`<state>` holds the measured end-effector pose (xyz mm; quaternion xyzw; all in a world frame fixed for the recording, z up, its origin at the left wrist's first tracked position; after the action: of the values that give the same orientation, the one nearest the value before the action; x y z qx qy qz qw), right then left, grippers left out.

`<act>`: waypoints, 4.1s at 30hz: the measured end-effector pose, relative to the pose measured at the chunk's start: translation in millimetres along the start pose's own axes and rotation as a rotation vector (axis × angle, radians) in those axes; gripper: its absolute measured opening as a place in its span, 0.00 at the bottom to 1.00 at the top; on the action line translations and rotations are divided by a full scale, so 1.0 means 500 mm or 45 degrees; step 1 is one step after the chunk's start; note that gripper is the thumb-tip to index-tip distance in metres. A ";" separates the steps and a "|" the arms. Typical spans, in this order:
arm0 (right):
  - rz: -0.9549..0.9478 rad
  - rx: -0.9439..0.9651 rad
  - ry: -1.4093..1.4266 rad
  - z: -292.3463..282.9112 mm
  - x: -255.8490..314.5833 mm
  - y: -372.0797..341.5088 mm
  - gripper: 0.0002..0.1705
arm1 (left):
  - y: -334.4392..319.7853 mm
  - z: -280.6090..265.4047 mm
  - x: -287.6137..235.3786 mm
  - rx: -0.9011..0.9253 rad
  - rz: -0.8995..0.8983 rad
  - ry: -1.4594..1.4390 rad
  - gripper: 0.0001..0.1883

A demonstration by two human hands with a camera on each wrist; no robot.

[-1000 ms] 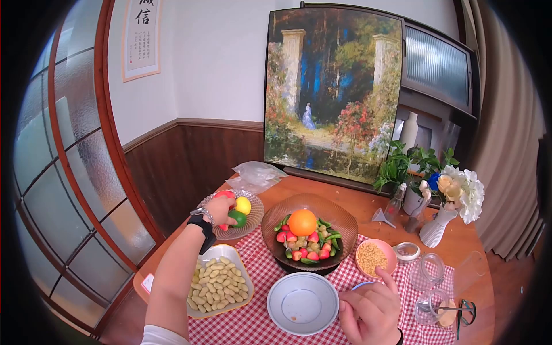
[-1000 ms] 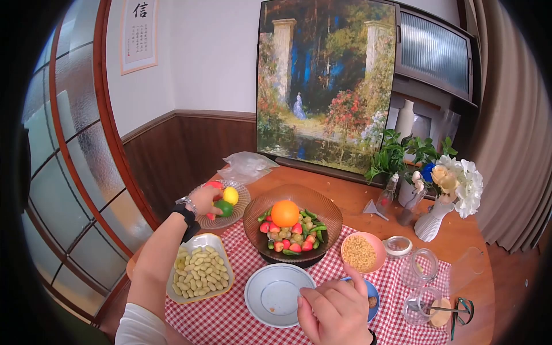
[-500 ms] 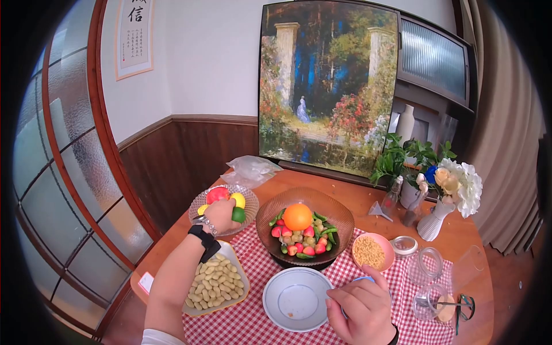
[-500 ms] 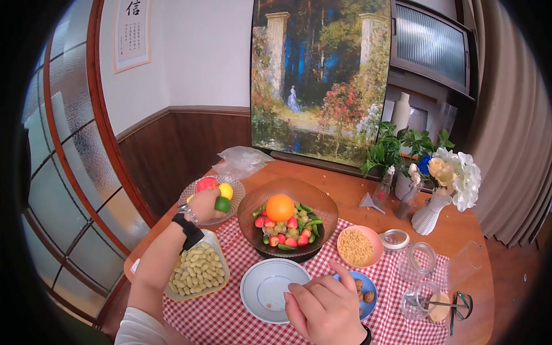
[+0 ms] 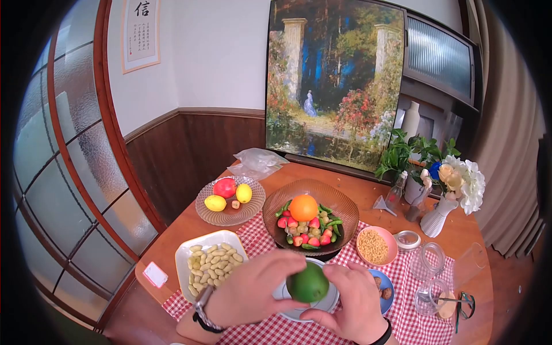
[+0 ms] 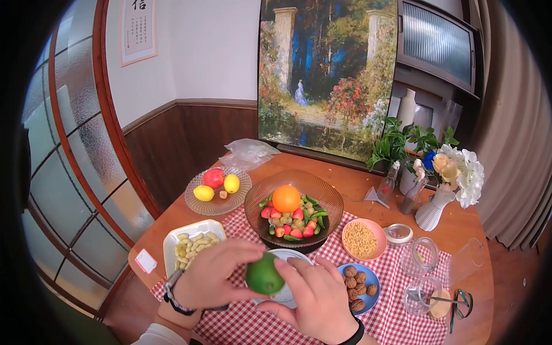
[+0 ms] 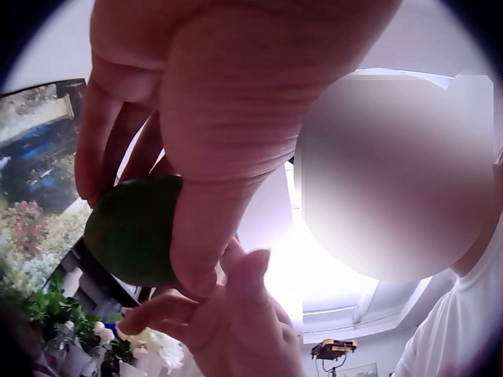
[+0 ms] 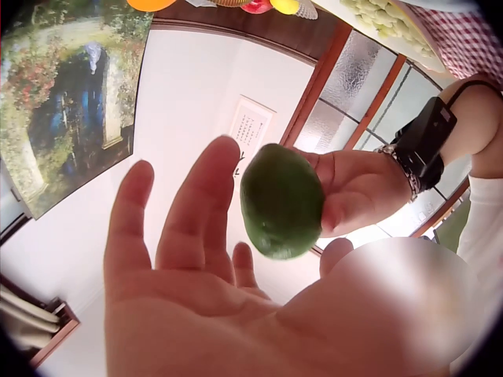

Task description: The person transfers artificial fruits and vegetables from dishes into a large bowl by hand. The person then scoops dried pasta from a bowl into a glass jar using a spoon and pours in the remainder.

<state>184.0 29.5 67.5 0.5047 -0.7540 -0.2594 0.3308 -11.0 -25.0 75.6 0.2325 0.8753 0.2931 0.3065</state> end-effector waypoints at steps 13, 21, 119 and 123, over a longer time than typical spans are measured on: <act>-0.503 -0.122 0.196 -0.061 0.060 -0.020 0.21 | -0.047 -0.026 -0.091 0.134 0.272 0.012 0.23; -0.559 -0.766 0.479 -0.022 0.059 -0.064 0.22 | -0.037 -0.013 -0.065 0.320 0.187 0.281 0.18; 0.453 -0.105 0.380 0.042 0.032 0.020 0.21 | 0.020 -0.014 0.010 -0.117 -0.174 -0.233 0.20; 0.328 -0.131 0.501 0.017 0.042 0.010 0.23 | -0.004 0.001 -0.014 -0.183 -0.023 -0.235 0.21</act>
<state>168.7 12.0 70.9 0.4277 -0.7191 -0.1497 0.5268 -6.0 -30.5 76.8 0.2280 0.8222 0.3297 0.4041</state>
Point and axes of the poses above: each hand's wrist, its own y-axis towards the middle knuckle, its own z-axis out of the palm, x = y × z, the point moved 2 cm from there along y, towards the middle knuckle
